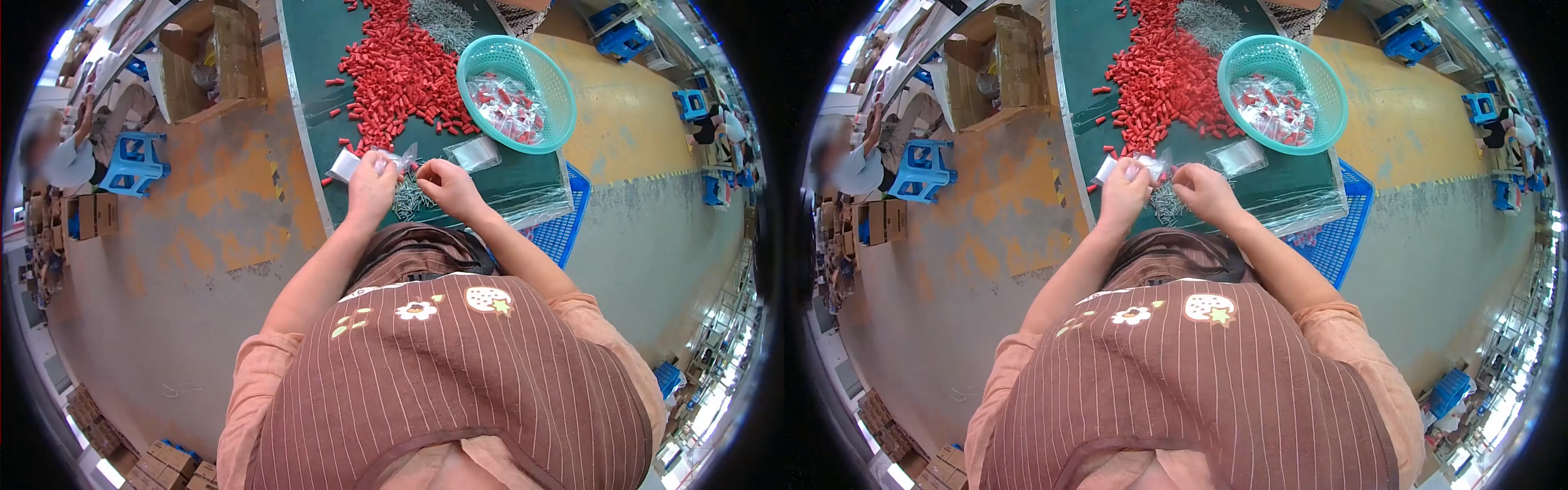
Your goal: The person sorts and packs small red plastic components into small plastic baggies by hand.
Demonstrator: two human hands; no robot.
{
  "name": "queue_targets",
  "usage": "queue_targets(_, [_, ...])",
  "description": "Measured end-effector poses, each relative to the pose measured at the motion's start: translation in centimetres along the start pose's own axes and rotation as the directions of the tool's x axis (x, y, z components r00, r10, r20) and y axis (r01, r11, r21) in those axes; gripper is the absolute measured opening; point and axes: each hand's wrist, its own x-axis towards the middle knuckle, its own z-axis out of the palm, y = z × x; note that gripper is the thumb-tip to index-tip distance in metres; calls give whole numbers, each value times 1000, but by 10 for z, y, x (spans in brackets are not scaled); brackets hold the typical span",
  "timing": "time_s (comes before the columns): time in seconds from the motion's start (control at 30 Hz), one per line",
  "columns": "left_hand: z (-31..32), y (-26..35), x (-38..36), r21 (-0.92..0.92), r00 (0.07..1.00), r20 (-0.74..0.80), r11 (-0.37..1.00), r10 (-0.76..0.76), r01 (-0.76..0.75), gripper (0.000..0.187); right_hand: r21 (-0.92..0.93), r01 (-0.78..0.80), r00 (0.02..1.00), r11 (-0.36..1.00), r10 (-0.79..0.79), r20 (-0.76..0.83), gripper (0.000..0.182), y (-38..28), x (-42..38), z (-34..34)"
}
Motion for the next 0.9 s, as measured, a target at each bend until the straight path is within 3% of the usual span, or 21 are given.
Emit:
queue_targets(0.07, [-8,-7,6,-38,999,8,999,-32,32,3,-325,127,992,937,-118,47,16,11,2,3])
queue_targets(0.1, [-9,-8,6,-37,999,-20,999,-41,40,3,-350,224,975,910,-208,84,21,19,2,7])
queue_targets(0.2, [-10,-7,4,8,1000,-25,1000,-20,20,5,-488,327,943,809,-312,114,23,32,7,25])
queue_targets(0.37, [-12,-3,2,109,999,-45,994,-2,7,9,-504,376,923,777,-360,133,9,38,19,28])
queue_targets(0.47, [-11,-11,6,104,999,-46,995,1,4,9,-512,355,935,782,-295,197,6,44,21,23])
queue_targets(0.57, [-12,-16,9,144,999,-48,989,-19,26,15,-407,266,962,874,-264,64,10,48,19,17])
queue_targets(0.67, [-12,-18,9,177,998,-51,984,-25,34,20,6,-67,997,998,67,38,19,56,20,10])
queue_targets(0.8, [-10,-17,11,220,998,-52,974,-37,47,20,361,-337,942,870,308,136,19,45,19,-6])
queue_targets(0.9, [-8,-20,13,212,998,-40,977,40,-30,10,482,-391,920,784,349,178,19,41,15,-16])
